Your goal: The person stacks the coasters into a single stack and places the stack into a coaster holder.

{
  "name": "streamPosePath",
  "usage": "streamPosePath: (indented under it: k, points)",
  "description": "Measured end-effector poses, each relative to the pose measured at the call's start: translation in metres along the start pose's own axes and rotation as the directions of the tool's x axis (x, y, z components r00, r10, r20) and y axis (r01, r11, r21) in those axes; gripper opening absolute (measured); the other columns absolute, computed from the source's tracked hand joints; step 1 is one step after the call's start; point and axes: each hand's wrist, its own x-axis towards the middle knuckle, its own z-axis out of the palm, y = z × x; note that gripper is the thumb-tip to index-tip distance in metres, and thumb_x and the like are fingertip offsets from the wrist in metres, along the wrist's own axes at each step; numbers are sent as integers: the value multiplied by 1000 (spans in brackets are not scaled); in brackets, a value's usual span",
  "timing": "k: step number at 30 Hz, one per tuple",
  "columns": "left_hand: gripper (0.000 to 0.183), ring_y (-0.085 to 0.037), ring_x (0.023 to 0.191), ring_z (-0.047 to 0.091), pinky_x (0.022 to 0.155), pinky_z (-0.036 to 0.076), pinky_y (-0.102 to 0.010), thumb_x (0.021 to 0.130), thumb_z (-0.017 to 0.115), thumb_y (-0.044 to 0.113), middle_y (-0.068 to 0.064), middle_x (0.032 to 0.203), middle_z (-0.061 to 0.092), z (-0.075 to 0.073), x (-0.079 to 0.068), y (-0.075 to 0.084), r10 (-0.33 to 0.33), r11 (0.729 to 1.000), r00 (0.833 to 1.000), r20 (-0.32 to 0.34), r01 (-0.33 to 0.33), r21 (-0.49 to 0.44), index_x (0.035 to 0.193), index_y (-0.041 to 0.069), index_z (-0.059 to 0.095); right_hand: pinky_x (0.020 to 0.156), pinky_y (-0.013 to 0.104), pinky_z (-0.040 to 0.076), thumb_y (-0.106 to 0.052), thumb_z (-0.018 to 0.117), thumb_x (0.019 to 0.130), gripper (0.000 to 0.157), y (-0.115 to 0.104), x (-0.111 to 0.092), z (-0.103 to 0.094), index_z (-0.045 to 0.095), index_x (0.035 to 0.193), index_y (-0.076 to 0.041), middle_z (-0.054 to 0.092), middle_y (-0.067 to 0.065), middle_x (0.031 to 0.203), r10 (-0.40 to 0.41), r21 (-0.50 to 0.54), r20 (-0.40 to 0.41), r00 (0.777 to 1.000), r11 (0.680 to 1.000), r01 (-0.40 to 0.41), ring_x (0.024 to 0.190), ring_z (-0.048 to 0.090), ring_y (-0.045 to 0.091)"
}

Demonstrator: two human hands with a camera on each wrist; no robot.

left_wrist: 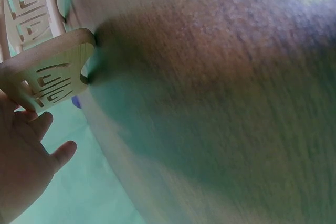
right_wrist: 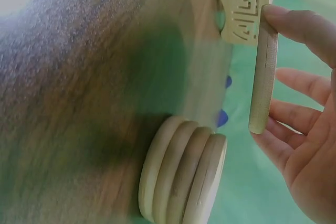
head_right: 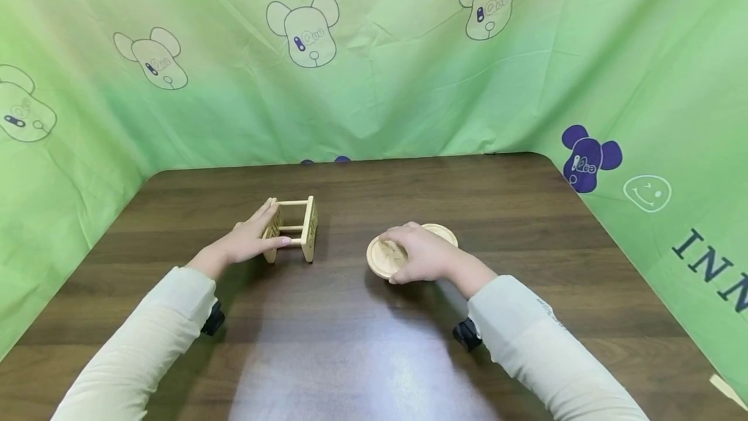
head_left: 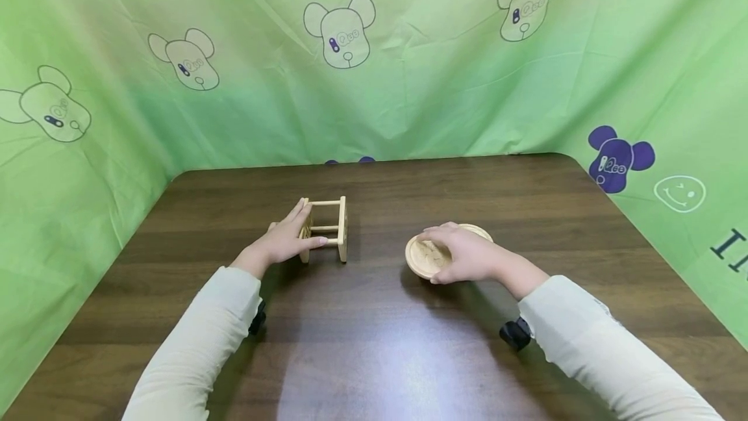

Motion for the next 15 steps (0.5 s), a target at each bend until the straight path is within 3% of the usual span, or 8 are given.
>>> streamPosePath:
  k: [5, 15]
  points:
    - [84, -28, 127, 12, 94, 5, -57, 82, 48, 49, -6, 143, -7, 1, 1, 1, -5, 1000, 1000, 6, 5, 10, 140, 9, 2, 83, 40, 37, -25, 74, 57, 64, 3, -5, -4, 54, 113, -3, 52, 17, 114, 23, -16, -19, 1000, 1000, -23, 104, 45, 29]
    - [84, -30, 126, 15, 94, 6, -58, 82, 48, 49, -8, 144, -6, -1, -1, 3, -13, 1000, 1000, 6, 13, 20, 140, 9, 2, 82, 40, 36, -22, 75, 57, 63, 11, -12, -11, 54, 113, -1, 53, 14, 112, 49, 8, -39, 998, 999, -48, 102, 44, 29]
